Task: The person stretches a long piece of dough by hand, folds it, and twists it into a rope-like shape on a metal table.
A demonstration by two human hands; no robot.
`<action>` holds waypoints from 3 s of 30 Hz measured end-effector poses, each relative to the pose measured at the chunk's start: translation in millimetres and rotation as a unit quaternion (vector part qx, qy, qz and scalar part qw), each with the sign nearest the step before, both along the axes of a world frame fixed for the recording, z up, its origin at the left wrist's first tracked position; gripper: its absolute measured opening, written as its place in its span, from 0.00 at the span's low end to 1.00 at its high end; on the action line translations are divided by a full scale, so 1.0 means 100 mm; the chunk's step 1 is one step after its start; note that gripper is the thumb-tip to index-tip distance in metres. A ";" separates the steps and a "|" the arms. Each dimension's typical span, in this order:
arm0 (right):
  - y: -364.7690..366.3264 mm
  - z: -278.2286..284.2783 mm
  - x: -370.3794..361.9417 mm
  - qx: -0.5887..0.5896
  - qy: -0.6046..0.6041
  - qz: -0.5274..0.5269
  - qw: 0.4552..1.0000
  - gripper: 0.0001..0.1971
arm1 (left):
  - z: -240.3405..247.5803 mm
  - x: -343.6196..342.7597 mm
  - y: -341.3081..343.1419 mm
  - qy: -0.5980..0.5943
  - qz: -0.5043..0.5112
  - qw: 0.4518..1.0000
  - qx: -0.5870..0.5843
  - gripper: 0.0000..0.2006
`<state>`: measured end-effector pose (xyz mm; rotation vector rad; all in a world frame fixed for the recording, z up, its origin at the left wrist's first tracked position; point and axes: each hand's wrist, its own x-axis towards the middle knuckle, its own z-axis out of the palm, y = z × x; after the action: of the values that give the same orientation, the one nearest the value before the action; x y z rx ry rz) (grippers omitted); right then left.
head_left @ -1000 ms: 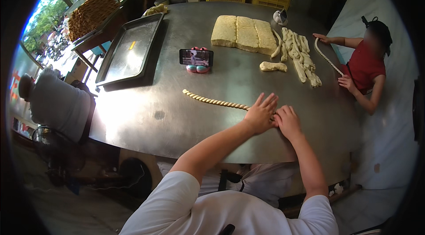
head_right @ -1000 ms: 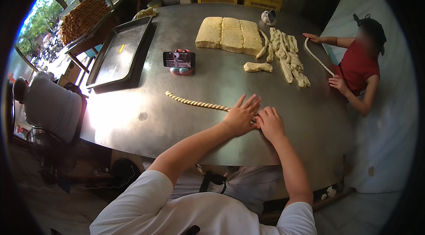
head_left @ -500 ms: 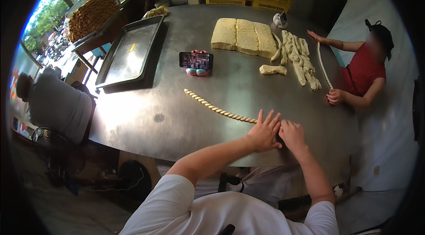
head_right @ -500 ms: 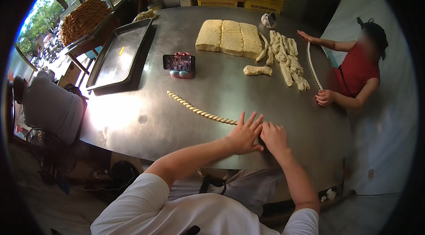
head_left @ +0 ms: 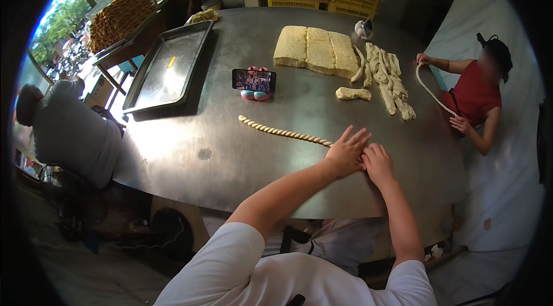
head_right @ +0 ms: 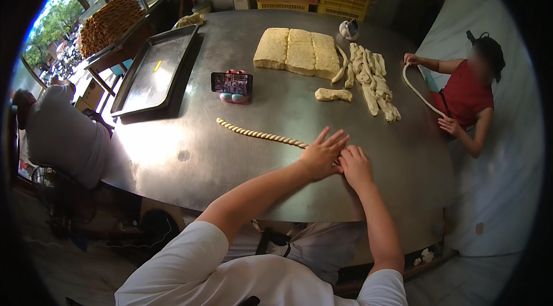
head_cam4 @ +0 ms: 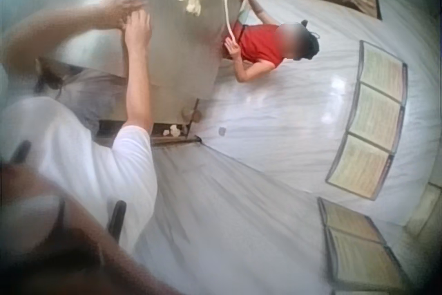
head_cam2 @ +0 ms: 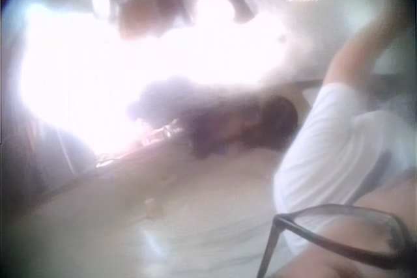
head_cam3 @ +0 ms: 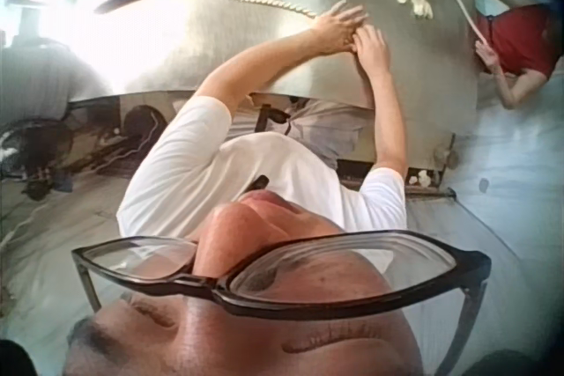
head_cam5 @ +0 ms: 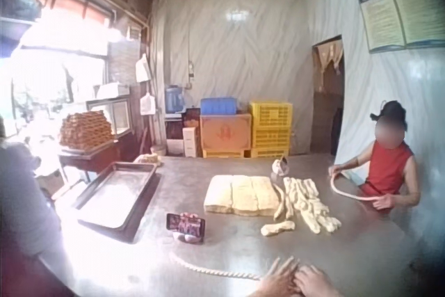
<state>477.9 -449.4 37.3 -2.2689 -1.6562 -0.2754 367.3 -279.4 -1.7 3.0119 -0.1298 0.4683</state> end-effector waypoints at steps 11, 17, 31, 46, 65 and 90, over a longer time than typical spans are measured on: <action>-0.27 -0.05 -0.06 0.010 0.007 0.050 0.999 0.06 | -0.09 -0.13 -0.25 0.056 -0.022 0.996 -0.072 0.50; -0.08 -0.08 0.28 -0.083 0.082 -0.110 0.987 0.05 | 0.32 0.03 -0.35 0.086 0.052 0.992 -0.073 0.52; -0.35 -0.11 0.02 0.041 0.013 0.028 0.999 0.06 | -0.02 -0.10 -0.40 0.092 0.002 0.992 -0.081 0.51; -0.71 0.08 -0.55 0.031 0.047 0.050 0.997 0.13 | 0.15 -1.43 -0.23 0.055 -0.142 0.979 -0.137 0.39; -0.45 -0.18 -0.36 -0.124 -0.028 -0.154 0.980 0.34 | 0.27 -3.29 2.41 -0.025 0.320 0.945 -0.063 0.17; -0.34 0.68 0.07 -0.080 0.118 -0.004 0.990 0.12 | 0.18 -3.11 1.24 0.058 0.272 0.958 -0.076 0.31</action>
<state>484.6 -483.7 105.1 -2.3175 -1.5967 0.1268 56.7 -155.5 16.7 2.8766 0.7223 0.3156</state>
